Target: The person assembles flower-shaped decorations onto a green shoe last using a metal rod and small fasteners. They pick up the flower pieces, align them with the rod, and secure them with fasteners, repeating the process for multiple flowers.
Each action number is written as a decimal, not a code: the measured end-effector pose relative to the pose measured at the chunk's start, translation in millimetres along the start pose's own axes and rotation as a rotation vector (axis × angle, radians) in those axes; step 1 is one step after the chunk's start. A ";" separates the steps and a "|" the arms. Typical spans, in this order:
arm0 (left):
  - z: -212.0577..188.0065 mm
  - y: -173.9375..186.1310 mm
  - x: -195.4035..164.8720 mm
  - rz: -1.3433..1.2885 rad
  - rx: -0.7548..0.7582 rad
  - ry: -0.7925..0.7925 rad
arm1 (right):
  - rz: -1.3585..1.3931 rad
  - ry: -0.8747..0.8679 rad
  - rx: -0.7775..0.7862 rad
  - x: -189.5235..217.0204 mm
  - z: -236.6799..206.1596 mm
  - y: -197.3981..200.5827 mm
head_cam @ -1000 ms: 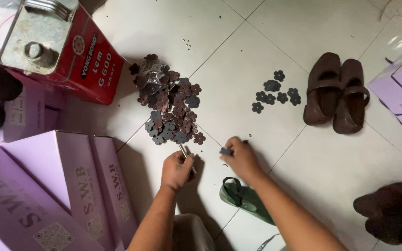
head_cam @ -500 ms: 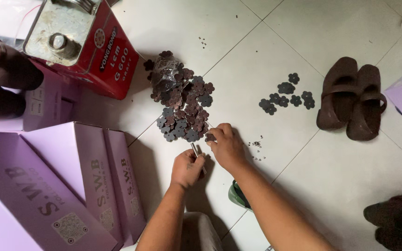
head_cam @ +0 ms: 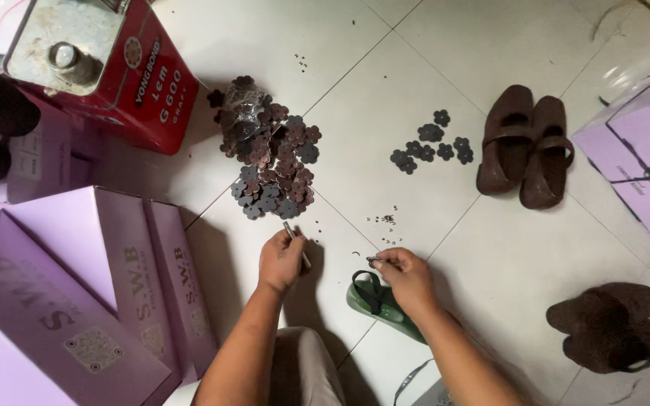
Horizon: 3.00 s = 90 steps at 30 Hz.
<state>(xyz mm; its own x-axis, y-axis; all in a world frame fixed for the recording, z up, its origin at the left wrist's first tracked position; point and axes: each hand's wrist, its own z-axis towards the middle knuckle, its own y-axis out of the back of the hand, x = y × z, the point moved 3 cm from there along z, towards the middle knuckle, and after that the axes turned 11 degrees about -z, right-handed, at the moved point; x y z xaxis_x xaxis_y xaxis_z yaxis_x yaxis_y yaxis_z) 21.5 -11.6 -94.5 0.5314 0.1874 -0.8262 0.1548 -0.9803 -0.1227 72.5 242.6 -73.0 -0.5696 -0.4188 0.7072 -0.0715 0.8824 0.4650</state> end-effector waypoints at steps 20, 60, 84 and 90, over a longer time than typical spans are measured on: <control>-59.7 -82.7 39.6 -0.648 -0.120 0.110 | -0.344 0.411 -0.292 13.3 20.5 40.9; -55.7 -89.3 40.4 -0.359 -0.154 0.171 | -0.526 0.407 -0.346 8.9 29.2 21.0; -53.0 -91.6 46.4 -0.372 -0.108 0.139 | 0.112 0.242 0.068 -2.3 20.1 -1.8; -55.2 -90.7 39.2 -0.252 -0.120 0.118 | 0.034 0.220 0.113 -3.3 19.0 -9.8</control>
<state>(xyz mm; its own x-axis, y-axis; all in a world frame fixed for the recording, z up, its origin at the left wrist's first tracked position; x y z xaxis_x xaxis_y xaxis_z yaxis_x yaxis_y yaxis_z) 74.3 88.1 -85.4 0.5560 0.4369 -0.7071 0.3876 -0.8888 -0.2444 59.5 239.5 -90.0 -0.3820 -0.4139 0.8263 -0.1537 0.9101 0.3848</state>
